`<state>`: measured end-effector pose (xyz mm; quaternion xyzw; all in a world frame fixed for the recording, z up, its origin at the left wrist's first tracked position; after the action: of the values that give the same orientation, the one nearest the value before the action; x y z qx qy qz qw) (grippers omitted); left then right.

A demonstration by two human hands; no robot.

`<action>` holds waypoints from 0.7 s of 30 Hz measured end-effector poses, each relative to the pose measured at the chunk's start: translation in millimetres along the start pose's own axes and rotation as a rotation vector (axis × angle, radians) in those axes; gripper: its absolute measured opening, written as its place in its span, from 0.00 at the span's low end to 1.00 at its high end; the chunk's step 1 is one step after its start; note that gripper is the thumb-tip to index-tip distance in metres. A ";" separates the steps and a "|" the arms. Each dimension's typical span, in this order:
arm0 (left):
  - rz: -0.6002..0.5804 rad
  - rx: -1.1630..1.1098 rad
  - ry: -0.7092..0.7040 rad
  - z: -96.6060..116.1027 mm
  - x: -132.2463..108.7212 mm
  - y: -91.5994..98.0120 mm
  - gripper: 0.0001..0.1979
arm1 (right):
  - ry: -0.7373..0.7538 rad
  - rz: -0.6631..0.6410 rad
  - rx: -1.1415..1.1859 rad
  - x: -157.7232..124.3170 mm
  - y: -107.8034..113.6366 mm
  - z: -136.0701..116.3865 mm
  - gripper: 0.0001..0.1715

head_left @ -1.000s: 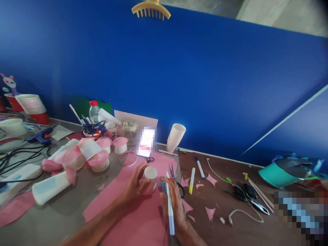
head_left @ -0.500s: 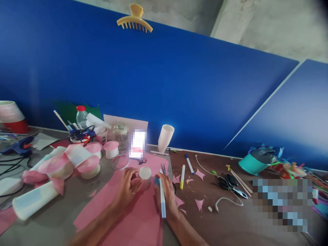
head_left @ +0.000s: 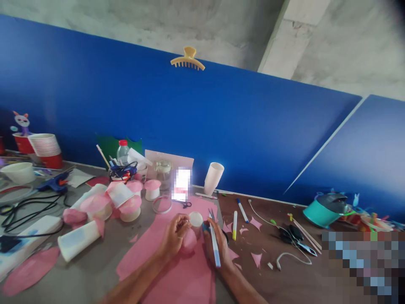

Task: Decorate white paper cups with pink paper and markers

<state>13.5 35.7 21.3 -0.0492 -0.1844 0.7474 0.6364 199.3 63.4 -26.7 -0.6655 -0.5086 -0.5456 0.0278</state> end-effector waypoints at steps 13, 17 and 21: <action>0.035 -0.273 0.152 20.3 -1.5 -3.5 0.28 | 0.164 0.111 -0.075 -3.1 28.8 -30.7 0.26; -0.068 -0.412 0.221 19.8 -4.2 -8.0 0.28 | 0.273 0.054 -0.135 2.1 41.4 -52.4 0.31; -0.163 -0.490 0.235 16.7 -7.9 -11.8 0.26 | 0.385 0.002 -0.136 16.8 52.2 -77.8 0.33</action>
<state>20.9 25.9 39.5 -0.2729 -0.2877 0.6161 0.6805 180.0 3.1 44.4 -0.5496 -0.4555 -0.6958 0.0802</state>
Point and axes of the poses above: each hand's wrist, its own x-axis towards the middle knuckle, its own y-axis out of the back of the hand, z = x × y, the point moved 2 cm from there along x, towards the middle knuckle, and after that the axes turned 14 degrees about -x, right-handed, at the moved point
